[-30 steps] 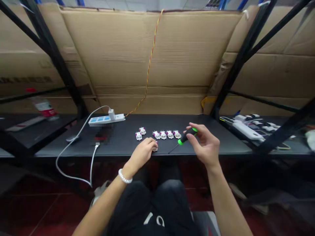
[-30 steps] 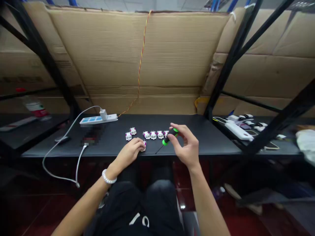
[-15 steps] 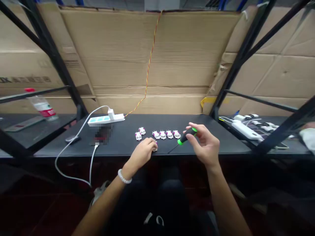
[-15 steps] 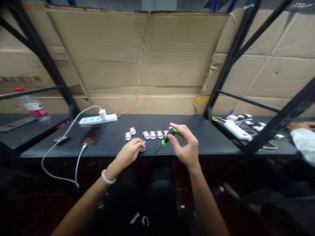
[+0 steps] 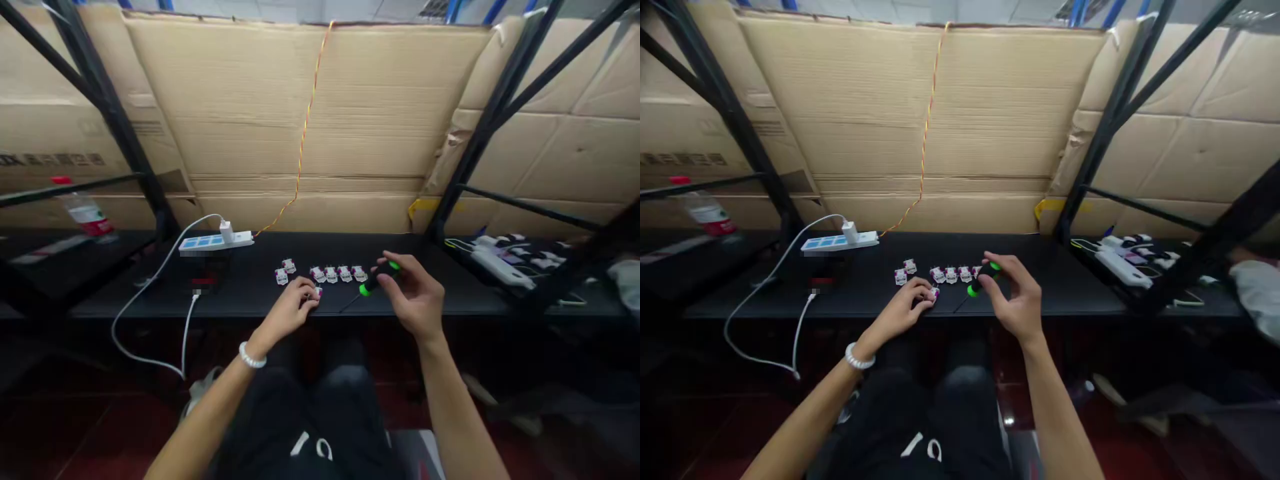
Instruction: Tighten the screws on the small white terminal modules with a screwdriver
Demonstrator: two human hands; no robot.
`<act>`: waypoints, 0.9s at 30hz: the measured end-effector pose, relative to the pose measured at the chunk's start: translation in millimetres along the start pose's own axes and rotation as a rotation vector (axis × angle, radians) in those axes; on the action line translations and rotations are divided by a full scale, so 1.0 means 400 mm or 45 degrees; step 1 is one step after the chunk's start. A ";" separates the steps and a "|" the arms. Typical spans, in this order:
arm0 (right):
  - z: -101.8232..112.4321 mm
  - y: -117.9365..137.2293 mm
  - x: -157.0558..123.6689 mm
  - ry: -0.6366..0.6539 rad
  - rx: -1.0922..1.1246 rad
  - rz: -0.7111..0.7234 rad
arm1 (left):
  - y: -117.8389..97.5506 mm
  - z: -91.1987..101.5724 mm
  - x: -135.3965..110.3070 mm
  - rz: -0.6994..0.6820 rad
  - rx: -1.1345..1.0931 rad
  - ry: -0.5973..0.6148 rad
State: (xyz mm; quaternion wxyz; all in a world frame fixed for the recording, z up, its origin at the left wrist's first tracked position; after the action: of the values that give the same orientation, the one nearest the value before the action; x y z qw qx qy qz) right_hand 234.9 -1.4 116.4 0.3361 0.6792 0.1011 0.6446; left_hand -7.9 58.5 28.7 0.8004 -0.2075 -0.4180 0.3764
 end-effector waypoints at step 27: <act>-0.103 -0.004 0.022 0.011 0.113 0.018 | 0.029 -0.008 0.003 0.165 -0.166 0.033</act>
State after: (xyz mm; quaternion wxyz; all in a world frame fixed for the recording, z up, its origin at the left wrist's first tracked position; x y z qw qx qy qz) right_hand 197.8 18.2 120.4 0.3006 0.6912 0.1263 0.6449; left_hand -9.8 66.8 20.0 0.7646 -0.2906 -0.4169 0.3965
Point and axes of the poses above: each hand's wrist, its own x-axis towards the middle knuckle, its own z-axis out of the back of the hand, y = z × x, the point moved 6 cm from there along x, towards the middle knuckle, and after that the axes turned 4 degrees about -y, right-handed, at the moved point
